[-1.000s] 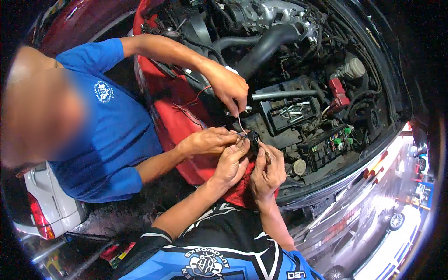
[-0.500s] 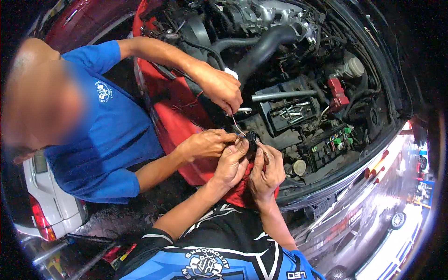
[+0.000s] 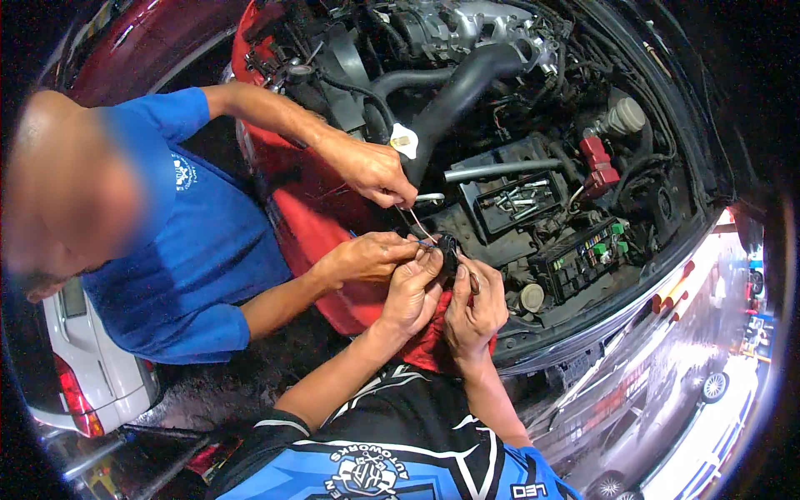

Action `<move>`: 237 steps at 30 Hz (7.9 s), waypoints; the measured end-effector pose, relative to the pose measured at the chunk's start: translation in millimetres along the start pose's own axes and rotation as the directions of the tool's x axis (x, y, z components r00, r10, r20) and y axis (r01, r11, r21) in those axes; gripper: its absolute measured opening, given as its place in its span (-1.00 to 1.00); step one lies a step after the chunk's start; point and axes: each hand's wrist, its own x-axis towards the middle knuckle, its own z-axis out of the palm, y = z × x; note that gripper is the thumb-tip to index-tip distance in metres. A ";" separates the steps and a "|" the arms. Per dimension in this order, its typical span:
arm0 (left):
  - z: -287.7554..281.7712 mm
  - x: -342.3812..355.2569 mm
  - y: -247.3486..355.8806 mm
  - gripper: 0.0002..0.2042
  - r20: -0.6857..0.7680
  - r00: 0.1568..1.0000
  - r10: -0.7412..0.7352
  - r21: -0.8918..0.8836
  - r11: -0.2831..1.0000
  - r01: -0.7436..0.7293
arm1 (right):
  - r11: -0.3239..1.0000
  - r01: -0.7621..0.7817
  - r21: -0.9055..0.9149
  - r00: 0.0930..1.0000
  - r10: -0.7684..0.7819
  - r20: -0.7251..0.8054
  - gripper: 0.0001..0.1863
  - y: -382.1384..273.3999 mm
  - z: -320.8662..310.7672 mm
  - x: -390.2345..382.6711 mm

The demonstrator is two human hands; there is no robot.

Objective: Connecting and organizing electrical wires on a vehicle wiring harness connector within an engine bay.

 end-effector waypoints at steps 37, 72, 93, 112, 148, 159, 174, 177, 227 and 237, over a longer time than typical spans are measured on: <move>-14.6 4.2 -3.2 -0.73 0.006 0.999 -0.041 -0.017 0.999 0.041 | 0.997 0.065 -0.050 0.998 -0.065 -0.011 -0.82 -3.5 -1.4 1.9; -10.5 2.0 -2.2 -0.81 0.019 1.000 -0.003 0.043 0.999 0.002 | 0.997 0.060 -0.039 0.998 -0.061 -0.019 -0.83 -0.8 -1.0 -1.4; -10.8 4.8 -4.9 -0.73 -0.008 1.000 0.027 -0.030 0.999 -0.028 | 0.994 -0.050 0.092 0.999 0.051 -0.008 -0.88 3.6 0.7 1.8; 9.4 -27.4 4.0 -0.65 0.176 0.938 0.298 0.827 0.472 -0.305 | 0.722 -0.486 0.492 0.830 0.558 0.002 -0.69 -0.6 -29.1 0.4; 116.3 -179.7 142.1 -0.85 0.987 0.138 0.083 -0.045 0.965 -0.260 | 0.463 -0.533 0.708 0.746 0.651 0.137 -0.66 -11.4 -51.9 -61.1; 138.6 -186.4 121.5 -0.73 0.755 0.136 -0.641 0.323 0.184 -0.928 | 0.615 -0.489 0.619 0.779 0.627 -0.008 -0.69 4.4 -49.3 -74.0; 260.3 -177.8 -30.1 -0.67 0.693 -0.235 -0.682 -0.003 0.324 -0.946 | 0.621 -0.580 0.528 0.759 0.647 0.073 -0.68 41.7 -36.2 -86.3; 288.9 -174.1 -49.6 -0.62 0.648 -0.135 -0.750 0.029 0.201 -0.979 | 0.667 -0.523 0.531 0.800 0.599 0.036 -0.67 56.7 -23.5 -94.1; -93.4 4.1 252.0 -0.67 -0.169 0.954 0.248 0.691 0.720 -0.064 | 0.917 0.103 -0.386 0.931 0.048 0.363 -0.79 -31.8 148.8 62.1; -102.9 -22.1 270.6 -0.67 -0.103 0.978 0.180 0.515 0.851 -0.102 | 0.920 0.111 -0.376 0.885 0.081 0.459 -0.80 -31.5 130.9 57.1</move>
